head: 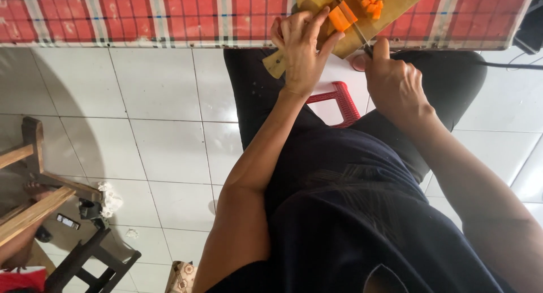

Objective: A person is sitting on a stool and dicing a carrot on a wooden cutting board using a knife.

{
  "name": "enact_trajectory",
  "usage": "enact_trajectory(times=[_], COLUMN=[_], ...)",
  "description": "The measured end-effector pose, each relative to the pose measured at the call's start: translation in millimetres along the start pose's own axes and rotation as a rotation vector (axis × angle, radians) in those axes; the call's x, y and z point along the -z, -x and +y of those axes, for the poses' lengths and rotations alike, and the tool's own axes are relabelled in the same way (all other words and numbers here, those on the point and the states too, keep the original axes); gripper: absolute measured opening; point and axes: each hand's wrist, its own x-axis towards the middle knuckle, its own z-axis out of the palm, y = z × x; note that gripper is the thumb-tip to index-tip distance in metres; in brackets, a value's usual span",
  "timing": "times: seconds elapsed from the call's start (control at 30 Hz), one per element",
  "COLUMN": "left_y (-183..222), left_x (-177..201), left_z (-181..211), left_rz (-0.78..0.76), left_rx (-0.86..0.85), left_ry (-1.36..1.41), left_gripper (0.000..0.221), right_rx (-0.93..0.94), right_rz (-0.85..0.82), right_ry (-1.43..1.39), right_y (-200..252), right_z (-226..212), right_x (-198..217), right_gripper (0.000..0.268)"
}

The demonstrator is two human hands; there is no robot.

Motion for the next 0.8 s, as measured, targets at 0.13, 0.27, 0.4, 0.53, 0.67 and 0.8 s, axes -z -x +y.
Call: enact_trajectory(times=[0.13, 0.27, 0.4, 0.53, 0.67, 0.8], left_y=[-5.5, -3.3, -3.0, -3.5, -5.5, -5.3], left_x=[6.1, 4.7, 0.0, 1.8, 6.8, 4.9], left_z=[5.5, 3.6, 2.0, 4.3, 7.2, 6.2], left_rz=[0.008, -0.019, -0.030, -0.009, 0.006, 0.000], left_rx=[-0.004, 0.006, 0.018, 0.032, 0.037, 0.039], left_ry=[0.030, 0.021, 0.012, 0.064, 0.116, 0.125], left_gripper=[0.044, 0.044, 0.046, 0.043, 0.042, 0.042], right_rx=[-0.080, 0.037, -0.063, -0.120, -0.082, -0.123], right_rz=[-0.108, -0.025, -0.123, -0.195, -0.246, -0.312], right_ry=[-0.029, 0.114, 0.043, -0.033, 0.213, 0.259], right_y=[6.1, 10.2, 7.9, 9.2, 10.7, 5.1], right_z=[-6.0, 0.7, -9.7, -12.7, -13.5, -18.5], right_x=[7.0, 0.5, 14.1, 22.1, 26.7, 24.8], right_gripper=[0.032, 0.033, 0.031, 0.031, 0.039, 0.033])
